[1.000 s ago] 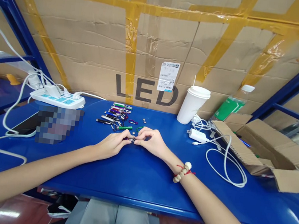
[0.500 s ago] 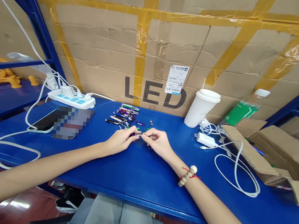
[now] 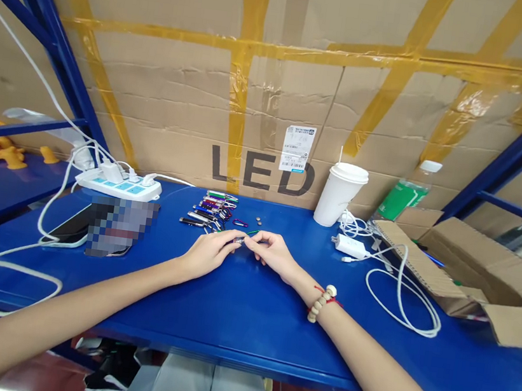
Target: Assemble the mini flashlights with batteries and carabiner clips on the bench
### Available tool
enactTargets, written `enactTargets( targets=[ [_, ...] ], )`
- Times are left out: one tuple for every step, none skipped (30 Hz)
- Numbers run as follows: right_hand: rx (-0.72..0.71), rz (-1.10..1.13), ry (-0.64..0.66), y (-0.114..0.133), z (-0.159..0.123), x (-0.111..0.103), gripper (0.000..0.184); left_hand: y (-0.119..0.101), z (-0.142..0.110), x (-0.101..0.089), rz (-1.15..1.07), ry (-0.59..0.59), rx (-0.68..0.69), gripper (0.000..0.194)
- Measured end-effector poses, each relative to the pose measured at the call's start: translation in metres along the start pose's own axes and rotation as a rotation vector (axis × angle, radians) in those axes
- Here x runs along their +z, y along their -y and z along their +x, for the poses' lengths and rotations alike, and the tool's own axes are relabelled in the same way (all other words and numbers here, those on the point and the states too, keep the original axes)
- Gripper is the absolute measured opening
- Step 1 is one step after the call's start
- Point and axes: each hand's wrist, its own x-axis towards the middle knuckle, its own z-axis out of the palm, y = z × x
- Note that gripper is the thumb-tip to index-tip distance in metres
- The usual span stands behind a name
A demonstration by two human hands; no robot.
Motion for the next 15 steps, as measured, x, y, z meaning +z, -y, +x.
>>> enactTargets(
  targets=[
    [-0.001, -0.007, 0.001, 0.0006, -0.0001, 0.0003, 0.04, 0.0004, 0.0, 0.0006, -0.007, -0.002, -0.008, 0.025],
    [-0.001, -0.015, 0.003, 0.0011, -0.0001, 0.0005, 0.04, 0.0009, 0.0, 0.0014, -0.018, 0.002, -0.017, 0.025],
    [0.001, -0.024, 0.004, 0.0013, -0.0001, 0.0007, 0.04, 0.0013, 0.0001, 0.0023, -0.03, 0.003, -0.03, 0.025],
    [0.004, -0.031, 0.005, 0.0013, 0.0, 0.0008, 0.04, 0.0016, 0.0002, 0.0033, -0.046, 0.006, -0.044, 0.025],
    [0.007, -0.036, 0.009, 0.0011, 0.0001, 0.0009, 0.04, 0.0019, 0.0003, 0.0042, -0.059, 0.007, -0.06, 0.026],
    [0.009, -0.04, 0.013, 0.0008, 0.0003, 0.0009, 0.04, 0.0022, 0.0004, 0.005, -0.072, 0.011, -0.075, 0.026],
    [0.009, -0.042, 0.019, 0.0006, 0.0004, 0.001, 0.041, 0.0024, 0.0006, 0.0056, -0.086, 0.016, -0.086, 0.026],
    [0.009, -0.045, 0.025, 0.0004, 0.0005, 0.0011, 0.041, 0.0025, 0.0007, 0.0061, -0.101, 0.02, -0.093, 0.026],
    [0.009, -0.047, 0.029, 0.0005, 0.0005, 0.0013, 0.041, 0.0025, 0.0008, 0.0063, -0.115, 0.024, -0.098, 0.027],
    [0.009, -0.05, 0.032, 0.0008, 0.0005, 0.0015, 0.041, 0.0024, 0.0009, 0.0062, -0.129, 0.027, -0.101, 0.027],
    [0.013, -0.054, 0.034, 0.0013, 0.0003, 0.0018, 0.042, 0.0022, 0.0009, 0.0059, -0.141, 0.032, -0.103, 0.026],
    [0.016, -0.059, 0.036, 0.0019, 0.0001, 0.0021, 0.042, 0.002, 0.0008, 0.0055, -0.15, 0.037, -0.104, 0.026],
    [0.019, -0.063, 0.04, 0.0026, -0.0002, 0.0024, 0.042, 0.0016, 0.0006, 0.005, -0.154, 0.041, -0.105, 0.026],
    [0.018, -0.065, 0.045, 0.0033, -0.0004, 0.0027, 0.042, 0.0012, 0.0003, 0.0045, -0.156, 0.044, -0.105, 0.026],
    [0.017, -0.065, 0.051, 0.0039, -0.0007, 0.003, 0.043, 0.0009, -0.0001, 0.0041, -0.154, 0.044, -0.103, 0.026]
  ],
)
